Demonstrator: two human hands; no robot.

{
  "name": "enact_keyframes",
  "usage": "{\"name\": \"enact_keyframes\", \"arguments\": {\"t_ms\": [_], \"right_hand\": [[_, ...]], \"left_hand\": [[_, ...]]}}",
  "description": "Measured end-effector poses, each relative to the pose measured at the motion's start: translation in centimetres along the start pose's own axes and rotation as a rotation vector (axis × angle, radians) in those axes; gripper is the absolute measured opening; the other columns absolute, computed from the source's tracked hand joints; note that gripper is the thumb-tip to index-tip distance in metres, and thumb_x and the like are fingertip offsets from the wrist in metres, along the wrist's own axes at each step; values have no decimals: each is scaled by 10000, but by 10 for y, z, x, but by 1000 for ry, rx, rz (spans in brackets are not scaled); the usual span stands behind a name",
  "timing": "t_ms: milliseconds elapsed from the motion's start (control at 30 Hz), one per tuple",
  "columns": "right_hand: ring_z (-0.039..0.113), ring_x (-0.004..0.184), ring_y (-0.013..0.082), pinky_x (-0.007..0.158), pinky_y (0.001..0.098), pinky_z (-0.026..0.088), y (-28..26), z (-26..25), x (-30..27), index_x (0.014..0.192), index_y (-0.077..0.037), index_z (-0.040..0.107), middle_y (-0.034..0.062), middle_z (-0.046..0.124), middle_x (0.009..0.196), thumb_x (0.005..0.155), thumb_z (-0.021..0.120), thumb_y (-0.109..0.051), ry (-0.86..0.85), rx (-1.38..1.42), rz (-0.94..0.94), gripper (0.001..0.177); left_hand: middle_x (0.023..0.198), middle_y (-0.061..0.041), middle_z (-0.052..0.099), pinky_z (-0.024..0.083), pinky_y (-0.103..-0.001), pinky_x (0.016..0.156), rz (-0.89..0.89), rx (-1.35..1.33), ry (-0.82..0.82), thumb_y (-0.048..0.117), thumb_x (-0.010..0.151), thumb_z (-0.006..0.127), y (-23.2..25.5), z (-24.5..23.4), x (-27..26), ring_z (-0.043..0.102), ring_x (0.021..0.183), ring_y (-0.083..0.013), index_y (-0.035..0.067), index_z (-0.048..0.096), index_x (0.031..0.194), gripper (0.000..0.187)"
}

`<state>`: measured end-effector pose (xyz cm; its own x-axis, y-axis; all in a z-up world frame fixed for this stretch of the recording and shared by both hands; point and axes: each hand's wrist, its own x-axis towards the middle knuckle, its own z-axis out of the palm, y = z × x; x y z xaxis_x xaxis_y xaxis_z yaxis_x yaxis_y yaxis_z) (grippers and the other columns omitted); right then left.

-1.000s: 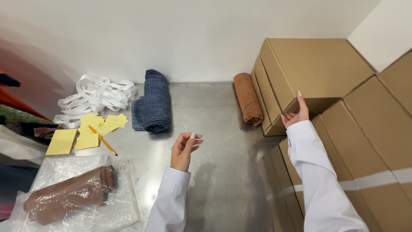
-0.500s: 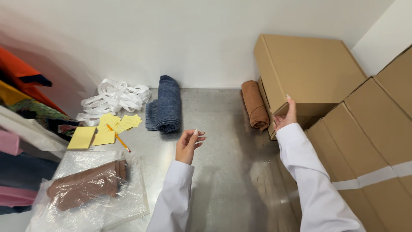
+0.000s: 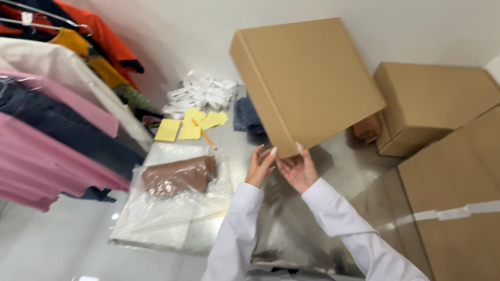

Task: Packing a rolled fabric item into a plastic bag and then into a cardboard box, finishing by tying a white ribbon around it

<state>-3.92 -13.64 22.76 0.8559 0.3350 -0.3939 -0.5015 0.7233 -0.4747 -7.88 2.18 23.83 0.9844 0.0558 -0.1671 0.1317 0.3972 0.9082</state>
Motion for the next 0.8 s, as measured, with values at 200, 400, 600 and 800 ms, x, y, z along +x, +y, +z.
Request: {"name": "enact_keyframes", "arguments": {"t_ms": [200,400,600,800], "right_hand": [[660,1170,329,1032,476,532,136,-18,-37,1265,-81,563,121,668,1200,853,684,-515,-18,-30,116,610],[687,1053,293,977,459,551,179,-16,-81,1169,-125,598,89,660,1037,841,701,-484,95,-86,152,497],[591,1022,282,900,414,556,127,-70,-133,1337,-73,322,101,495,1162,737,813,-648,461,33,-33,966],[193,1529,321,1218,469,320,89,-106,-193,1595,-97,-101,160,33,1644,720,852,-587,636,163,-124,1384]], "left_hand": [[1594,-259,285,225,-470,1253,-178,201,214,598,670,897,53,-23,-73,295,1505,-379,119,186,1591,1258],[1490,-240,470,341,-505,1186,-257,265,216,623,688,863,1,-85,-99,415,1436,-385,94,382,1497,1079],[1441,-269,496,371,-568,1128,-331,180,116,634,722,815,-21,-103,-127,440,1388,-416,37,440,1463,1023],[1523,-280,370,449,-622,1041,-524,106,26,650,700,842,-33,-85,-137,389,1398,-463,68,385,1517,1103]]}}
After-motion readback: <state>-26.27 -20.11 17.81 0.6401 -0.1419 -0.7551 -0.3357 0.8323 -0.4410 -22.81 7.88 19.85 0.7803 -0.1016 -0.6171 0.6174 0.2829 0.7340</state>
